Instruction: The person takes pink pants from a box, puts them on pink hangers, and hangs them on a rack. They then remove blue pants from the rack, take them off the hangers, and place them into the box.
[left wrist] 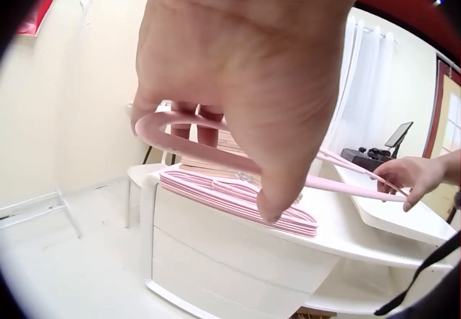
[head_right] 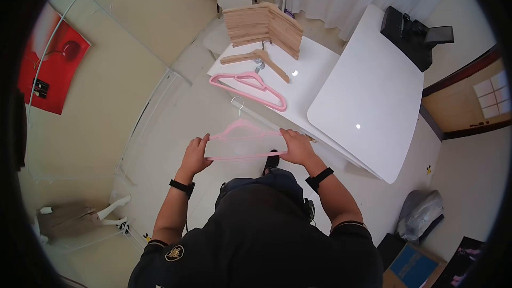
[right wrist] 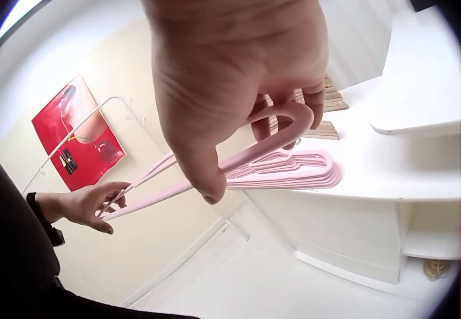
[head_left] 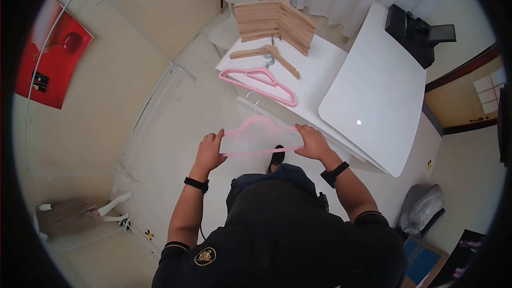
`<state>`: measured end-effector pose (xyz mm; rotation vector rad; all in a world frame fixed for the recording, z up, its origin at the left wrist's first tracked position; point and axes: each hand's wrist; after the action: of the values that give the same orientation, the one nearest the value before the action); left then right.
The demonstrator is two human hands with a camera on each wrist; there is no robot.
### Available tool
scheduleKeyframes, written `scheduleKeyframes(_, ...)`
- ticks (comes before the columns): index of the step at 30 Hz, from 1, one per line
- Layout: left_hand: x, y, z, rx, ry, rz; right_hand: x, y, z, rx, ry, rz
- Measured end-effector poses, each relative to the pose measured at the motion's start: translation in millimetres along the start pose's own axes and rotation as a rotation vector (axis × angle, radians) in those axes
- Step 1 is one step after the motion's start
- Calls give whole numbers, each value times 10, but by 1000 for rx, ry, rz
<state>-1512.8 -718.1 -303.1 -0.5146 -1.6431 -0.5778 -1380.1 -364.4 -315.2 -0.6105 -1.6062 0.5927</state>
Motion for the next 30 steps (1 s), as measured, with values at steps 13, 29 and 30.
scheduleKeyframes(13,-85,-514,1886,-31,-121,194,-187,377,1137,-287,144,-72)
scheduleKeyframes(29,-706,-992,3373,-350,-355,292,-633,526,1952,-732,160,-132)
scheduleKeyframes(30,-732,-1004,3394,-360,-354,295,-655,530,1974,-741,167,-138)
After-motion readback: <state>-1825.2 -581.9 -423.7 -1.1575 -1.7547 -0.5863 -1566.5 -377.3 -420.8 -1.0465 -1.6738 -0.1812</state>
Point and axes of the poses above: each hand's wrist, its own z-axis towards the middle knuckle, its own x-axis out of the back of the hand, y = z × x, and after that the axes turned 12 degrees about z, right-handed
